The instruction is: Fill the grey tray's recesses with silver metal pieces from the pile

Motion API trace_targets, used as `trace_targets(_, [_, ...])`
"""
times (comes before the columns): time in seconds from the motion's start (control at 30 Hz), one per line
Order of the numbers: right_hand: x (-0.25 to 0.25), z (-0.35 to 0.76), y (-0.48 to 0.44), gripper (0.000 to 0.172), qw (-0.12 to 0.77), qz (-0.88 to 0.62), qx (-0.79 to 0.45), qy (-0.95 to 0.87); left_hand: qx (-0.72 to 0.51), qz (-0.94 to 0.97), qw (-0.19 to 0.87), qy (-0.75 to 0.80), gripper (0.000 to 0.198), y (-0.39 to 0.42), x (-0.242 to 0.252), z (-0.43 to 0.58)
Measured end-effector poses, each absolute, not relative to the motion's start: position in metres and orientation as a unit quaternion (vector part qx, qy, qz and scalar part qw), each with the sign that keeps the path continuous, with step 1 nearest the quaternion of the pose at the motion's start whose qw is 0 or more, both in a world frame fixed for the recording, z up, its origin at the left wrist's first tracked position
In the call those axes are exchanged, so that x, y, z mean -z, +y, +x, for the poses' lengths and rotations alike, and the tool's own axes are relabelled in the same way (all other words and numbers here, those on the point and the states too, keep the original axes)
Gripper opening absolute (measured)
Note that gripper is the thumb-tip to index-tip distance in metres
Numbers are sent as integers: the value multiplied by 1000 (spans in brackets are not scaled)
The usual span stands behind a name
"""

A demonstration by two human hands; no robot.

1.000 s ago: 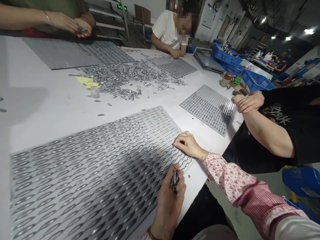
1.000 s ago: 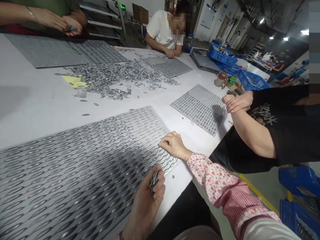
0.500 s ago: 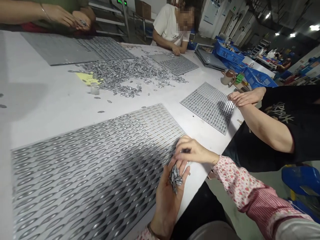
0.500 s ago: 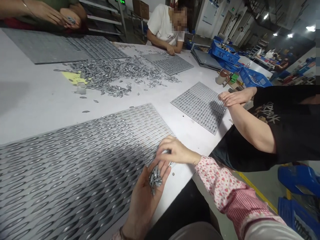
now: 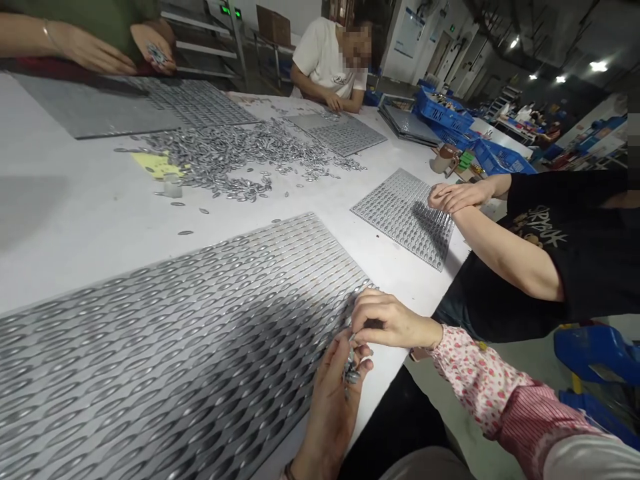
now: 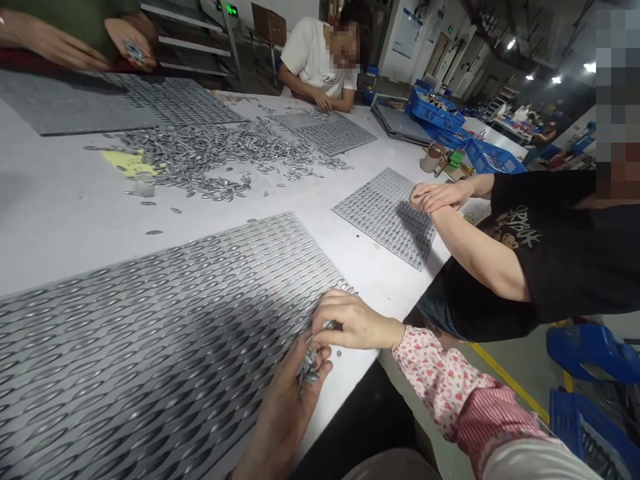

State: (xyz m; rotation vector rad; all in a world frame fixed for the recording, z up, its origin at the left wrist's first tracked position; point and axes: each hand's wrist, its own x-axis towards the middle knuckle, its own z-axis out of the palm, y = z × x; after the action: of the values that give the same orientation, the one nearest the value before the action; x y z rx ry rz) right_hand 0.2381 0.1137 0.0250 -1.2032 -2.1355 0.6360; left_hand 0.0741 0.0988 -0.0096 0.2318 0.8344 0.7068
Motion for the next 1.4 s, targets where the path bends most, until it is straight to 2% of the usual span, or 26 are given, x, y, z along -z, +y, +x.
trace_targets(0.1, [-26, 236, 108, 22, 272, -456, -222, -818, -315, 124, 854, 395, 21, 95, 12, 73])
trace_targets(0.23, [-23, 237, 104, 18, 284, -459, -223, -812, -297, 129, 855, 404, 25, 93, 15, 72])
trace_targets(0.33, [-25, 239, 104, 18, 290, -446, -277, -800, -305, 119, 847, 420, 28, 93, 16, 72])
trace_targets(0.47, [-28, 240, 104, 26, 307, -467, -350, -752, -319, 97, 841, 427, 29, 93, 15, 73])
trace_targets(0.6, [-14, 244, 114, 32, 352, -517, -438, -645, -327, 57, 844, 421, 22, 99, 8, 74])
trace_targets(0.67, [-2, 252, 125, 35, 384, -560, -457, -574, -327, 49, 851, 409, 25, 102, 5, 74])
trace_targets(0.8, [16, 274, 152, 27, 383, -626, -366, -573, -289, 51, 854, 429, 29, 101, 8, 73])
trace_targets(0.93, [21, 284, 170, 14, 292, -620, -312, -658, -275, 38, 840, 467, 22, 97, 14, 73])
trace_targets(1.13, [23, 286, 180, 9, 209, -616, -213, -729, -284, 22, 857, 430, 23, 103, 4, 74])
trace_targets(1.23, [19, 280, 174, 5, 219, -626, -192, -724, -303, 3, 870, 390, 29, 103, 5, 73])
trace_targets(1.33, [3, 266, 158, 13, 269, -601, -208, -723, -321, -9, 876, 360, 26, 102, 8, 74])
trace_targets(1.4, [-11, 258, 145, 18, 266, -528, -264, -762, -332, -8, 873, 356, 24, 102, 9, 74])
